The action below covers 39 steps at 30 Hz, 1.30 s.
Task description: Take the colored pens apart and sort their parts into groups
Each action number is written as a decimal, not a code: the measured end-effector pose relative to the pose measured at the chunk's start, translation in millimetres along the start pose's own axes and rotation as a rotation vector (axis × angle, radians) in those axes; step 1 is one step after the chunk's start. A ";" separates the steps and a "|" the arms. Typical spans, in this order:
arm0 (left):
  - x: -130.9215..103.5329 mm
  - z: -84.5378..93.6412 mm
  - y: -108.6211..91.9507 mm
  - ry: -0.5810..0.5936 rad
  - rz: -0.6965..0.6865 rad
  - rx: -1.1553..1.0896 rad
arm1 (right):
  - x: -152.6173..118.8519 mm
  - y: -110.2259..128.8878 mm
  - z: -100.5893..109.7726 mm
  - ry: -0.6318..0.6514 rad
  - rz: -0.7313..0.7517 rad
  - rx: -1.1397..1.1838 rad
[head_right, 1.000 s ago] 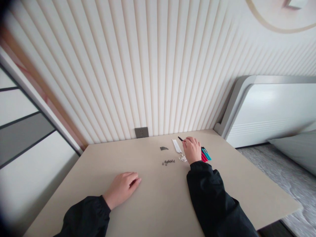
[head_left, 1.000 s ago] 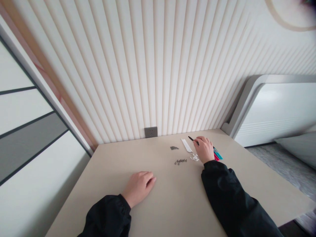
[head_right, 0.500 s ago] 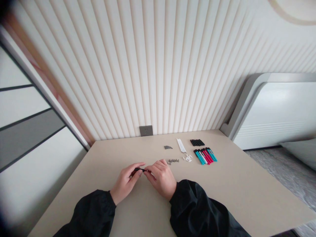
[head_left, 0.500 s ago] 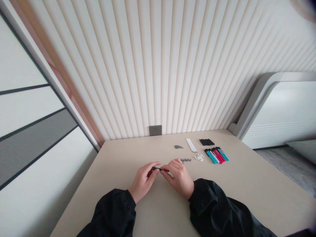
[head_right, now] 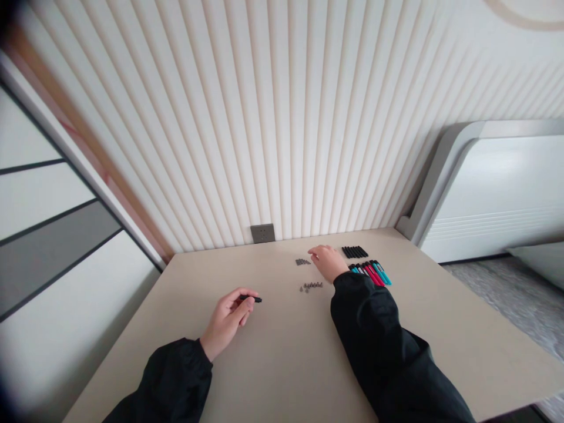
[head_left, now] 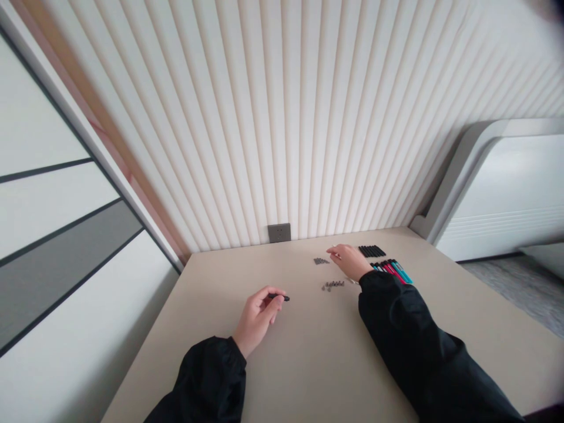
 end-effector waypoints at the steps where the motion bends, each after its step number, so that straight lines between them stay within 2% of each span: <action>1: 0.0 -0.3 -0.5 0.012 0.008 -0.005 | 1.4 -3.3 -3.2 0.010 0.005 -0.001; 6: 0.6 -1.3 -0.1 0.047 0.041 0.021 | -2.2 -4.9 -13.1 0.060 0.015 -0.019; 17: 0.8 -3.1 4.3 0.063 0.014 0.046 | -4.2 1.8 -11.0 0.105 -0.003 -0.069; 24: 0.1 -5.5 -2.0 0.084 -0.071 -0.051 | -6.7 4.8 -11.6 0.096 -0.021 -0.076; 28: -0.7 -8.1 -0.3 0.124 -0.043 -0.126 | -7.1 0.6 -12.3 0.078 -0.030 -0.066; 32: -2.1 -9.2 -0.3 0.133 -0.035 -0.107 | -10.2 -3.5 -7.2 0.040 -0.041 -0.047; 34: -2.8 -8.9 -1.0 0.127 -0.037 -0.078 | -17.0 1.8 -2.1 -0.032 -0.024 0.015; 37: -3.3 -7.9 -2.1 0.123 -0.050 0.005 | -36.6 25.5 4.9 -0.214 0.067 0.230; 39: -3.3 -7.5 -2.9 0.126 -0.078 0.095 | -53.7 49.1 5.4 -0.280 0.160 0.371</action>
Point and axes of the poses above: each hand's wrist, its own x-axis towards the middle knuckle, its own z-axis out of the back of the hand, y = z × x, the point moved 2 cm from there along x, towards the middle knuckle, and after that the axes turned 3 degrees about y, right-handed, at the moved point
